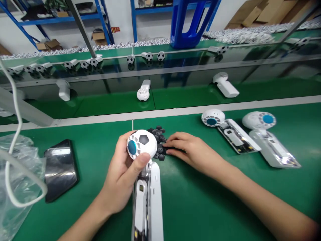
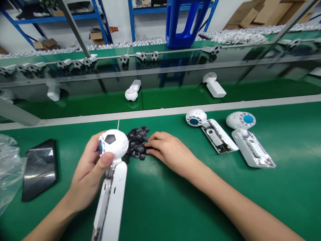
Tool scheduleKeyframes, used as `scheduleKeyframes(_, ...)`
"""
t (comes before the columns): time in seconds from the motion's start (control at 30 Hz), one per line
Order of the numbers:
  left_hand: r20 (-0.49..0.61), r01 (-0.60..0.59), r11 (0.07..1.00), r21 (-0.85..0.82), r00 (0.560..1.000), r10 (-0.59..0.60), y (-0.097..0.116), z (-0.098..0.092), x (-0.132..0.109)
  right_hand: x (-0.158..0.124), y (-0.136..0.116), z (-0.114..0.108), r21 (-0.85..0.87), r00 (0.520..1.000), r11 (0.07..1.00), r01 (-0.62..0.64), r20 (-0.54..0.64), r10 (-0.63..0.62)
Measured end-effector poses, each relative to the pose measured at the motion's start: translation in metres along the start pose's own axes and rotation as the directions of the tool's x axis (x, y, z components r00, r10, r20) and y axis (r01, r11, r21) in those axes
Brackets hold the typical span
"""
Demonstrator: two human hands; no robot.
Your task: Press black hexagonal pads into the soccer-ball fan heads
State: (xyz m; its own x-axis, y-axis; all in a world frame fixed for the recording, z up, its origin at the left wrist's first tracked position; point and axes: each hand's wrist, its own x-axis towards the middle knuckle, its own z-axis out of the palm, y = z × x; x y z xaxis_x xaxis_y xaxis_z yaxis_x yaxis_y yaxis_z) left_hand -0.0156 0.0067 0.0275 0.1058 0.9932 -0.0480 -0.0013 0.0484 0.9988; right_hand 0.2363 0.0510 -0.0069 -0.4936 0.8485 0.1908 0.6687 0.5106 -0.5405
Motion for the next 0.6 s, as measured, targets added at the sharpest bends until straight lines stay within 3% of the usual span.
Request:
scheduleKeyframes(0.07, 0.020, -0.041, 0.997, 0.064, 0.999, 0.040, -0.005, -0.002, -0.001, -0.001, 0.002, -0.001, -0.018, 1.000, 1.000, 0.008, -0.006, -0.008)
scheduleKeyframes(0.23, 0.025, 0.012, 0.999, 0.040, 1.000, -0.013, -0.007, -0.002, -0.002, -0.004, -0.007, -0.005, -0.007, 0.992, 1.000, -0.023, -0.127, 0.022)
scheduleKeyframes(0.3, 0.068, 0.016, 1.000, 0.011, 0.998, -0.017, -0.007, 0.000, -0.002, -0.005, -0.021, -0.007, 0.168, 0.971, 0.983, -0.077, -0.212, 0.112)
scheduleKeyframes(0.33, 0.082, 0.021, 1.000, -0.004, 0.996, -0.020, -0.007, 0.000, -0.001, -0.005, -0.030, -0.008, 0.330, 0.957, 0.939, -0.100, -0.225, 0.181)
scheduleKeyframes(0.4, 0.113, 0.050, 0.998, -0.042, 0.993, -0.045, -0.008, 0.002, -0.001, -0.006, -0.050, -0.008, 0.662, 0.937, 0.741, -0.116, -0.174, 0.302)
scheduleKeyframes(0.47, 0.162, 0.100, 0.991, -0.086, 0.983, -0.085, -0.008, 0.002, -0.001, -0.007, -0.066, -0.007, 0.797, 0.935, 0.598, -0.085, -0.144, 0.323)
scheduleKeyframes(0.6, 0.247, 0.153, 0.982, -0.107, 0.961, -0.123, -0.011, 0.003, -0.004, -0.010, -0.080, 0.001, 0.700, 0.920, 0.714, -0.008, -0.274, 0.280)
